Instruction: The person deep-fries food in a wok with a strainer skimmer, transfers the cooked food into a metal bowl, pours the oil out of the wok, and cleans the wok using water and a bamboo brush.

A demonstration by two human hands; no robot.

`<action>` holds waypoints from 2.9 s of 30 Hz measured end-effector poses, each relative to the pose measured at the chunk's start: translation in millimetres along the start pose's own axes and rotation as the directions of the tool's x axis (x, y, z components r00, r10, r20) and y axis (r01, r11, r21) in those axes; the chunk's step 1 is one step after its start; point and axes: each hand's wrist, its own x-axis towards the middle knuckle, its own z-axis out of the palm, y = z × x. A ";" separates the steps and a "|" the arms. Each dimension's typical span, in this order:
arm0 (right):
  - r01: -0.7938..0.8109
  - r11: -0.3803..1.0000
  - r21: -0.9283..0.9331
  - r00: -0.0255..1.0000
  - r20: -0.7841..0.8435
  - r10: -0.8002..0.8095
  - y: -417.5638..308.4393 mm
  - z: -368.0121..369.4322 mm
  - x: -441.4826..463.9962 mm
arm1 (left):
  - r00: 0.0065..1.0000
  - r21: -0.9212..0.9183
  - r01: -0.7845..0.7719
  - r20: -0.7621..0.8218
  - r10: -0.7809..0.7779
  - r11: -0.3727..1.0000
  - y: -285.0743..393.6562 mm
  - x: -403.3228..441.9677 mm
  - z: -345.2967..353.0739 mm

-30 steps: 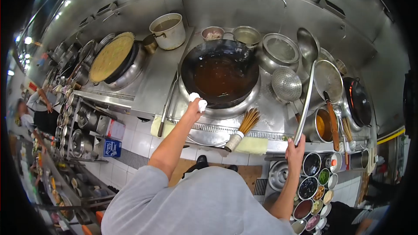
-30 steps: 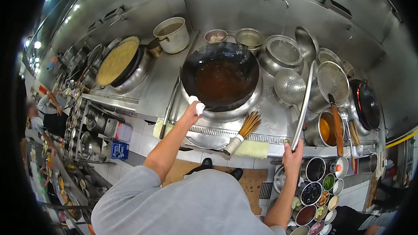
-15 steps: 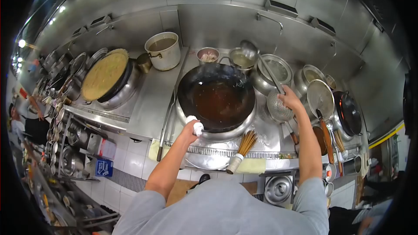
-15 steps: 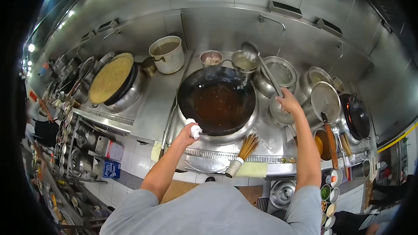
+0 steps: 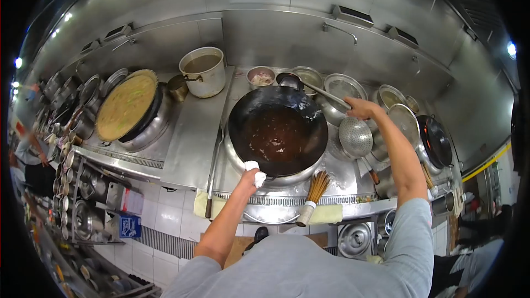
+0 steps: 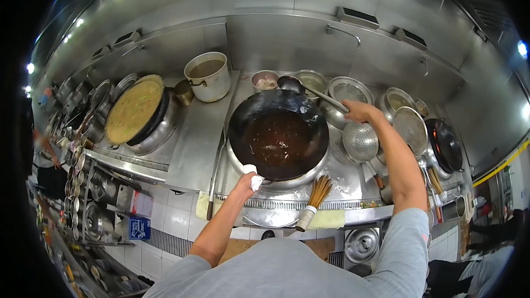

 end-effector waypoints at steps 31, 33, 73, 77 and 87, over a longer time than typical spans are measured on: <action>-0.510 0.834 0.212 0.767 -0.327 0.552 317.8 -43.7 -377.7 | 0.642 0.118 0.555 0.569 -0.514 0.823 -177.0 -57.6 448.4; -0.578 0.797 0.174 0.719 -0.353 0.599 351.2 -49.1 -388.0 | 0.559 0.144 0.633 0.595 -0.578 0.761 -205.1 -52.9 480.1; -0.760 0.495 -0.423 0.637 -0.638 0.432 264.7 -138.0 -292.8 | 0.567 0.052 0.604 0.674 -0.474 0.796 -211.1 -37.4 474.5; -0.420 0.833 0.360 0.565 -0.615 0.550 253.2 -69.1 -303.9 | 0.797 0.074 0.291 0.532 -0.285 0.954 -152.3 -50.0 351.0; 0.138 0.235 0.962 0.842 -0.239 0.485 190.7 81.4 -230.6 | 0.992 -0.014 0.036 0.118 -0.034 0.999 -44.9 -92.3 114.0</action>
